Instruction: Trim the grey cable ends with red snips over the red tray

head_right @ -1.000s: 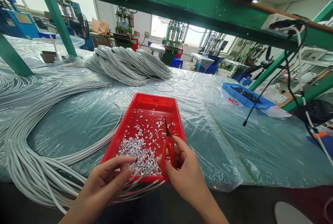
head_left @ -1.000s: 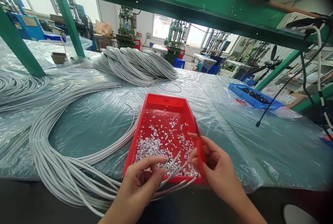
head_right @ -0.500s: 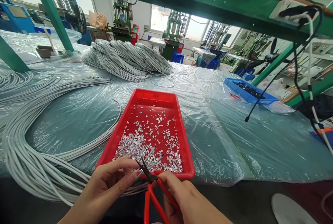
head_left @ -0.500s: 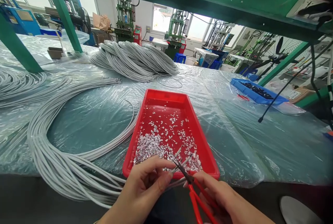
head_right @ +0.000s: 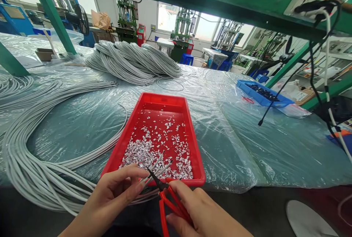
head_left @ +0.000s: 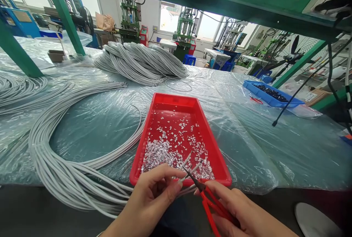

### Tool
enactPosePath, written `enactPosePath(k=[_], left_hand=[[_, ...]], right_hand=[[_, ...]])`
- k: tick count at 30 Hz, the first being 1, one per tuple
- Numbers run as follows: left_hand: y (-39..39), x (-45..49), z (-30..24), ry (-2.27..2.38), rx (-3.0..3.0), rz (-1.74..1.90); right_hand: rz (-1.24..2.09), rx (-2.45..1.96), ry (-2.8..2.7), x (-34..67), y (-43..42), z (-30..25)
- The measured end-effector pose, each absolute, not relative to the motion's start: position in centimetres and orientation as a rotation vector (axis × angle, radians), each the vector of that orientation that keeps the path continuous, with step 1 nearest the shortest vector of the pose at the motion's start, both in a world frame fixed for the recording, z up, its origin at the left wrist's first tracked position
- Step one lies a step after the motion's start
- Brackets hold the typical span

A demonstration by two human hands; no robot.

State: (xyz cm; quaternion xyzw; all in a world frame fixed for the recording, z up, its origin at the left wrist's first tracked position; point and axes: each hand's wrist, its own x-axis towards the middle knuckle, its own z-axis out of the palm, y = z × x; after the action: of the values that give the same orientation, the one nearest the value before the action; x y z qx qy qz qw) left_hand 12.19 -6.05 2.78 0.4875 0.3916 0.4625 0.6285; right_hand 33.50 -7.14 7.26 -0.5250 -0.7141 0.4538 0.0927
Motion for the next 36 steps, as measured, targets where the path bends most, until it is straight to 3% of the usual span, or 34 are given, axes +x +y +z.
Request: enactPosePath(k=[6,19,29,36], left_hand=[[-6.1,12.2,2.9,0.893,0.956,1.058],[-6.4,12.2,2.9,0.868,1.074,1.108],[-5.8,12.1,2.7,1.003,1.193,1.076],[-7.6,10.9,1.4,0.872,2.289,1.083]], right_hand=[[1.419,-1.597,-1.767,33.3,-7.3,6.8],[1.611,-1.461,-1.898,32.8,-7.1,7.7],[1.397,-1.469,-1.992,33.3,-6.8,7.1],[1.215,-1.475,-1.73,34.1,-4.9,7.6]])
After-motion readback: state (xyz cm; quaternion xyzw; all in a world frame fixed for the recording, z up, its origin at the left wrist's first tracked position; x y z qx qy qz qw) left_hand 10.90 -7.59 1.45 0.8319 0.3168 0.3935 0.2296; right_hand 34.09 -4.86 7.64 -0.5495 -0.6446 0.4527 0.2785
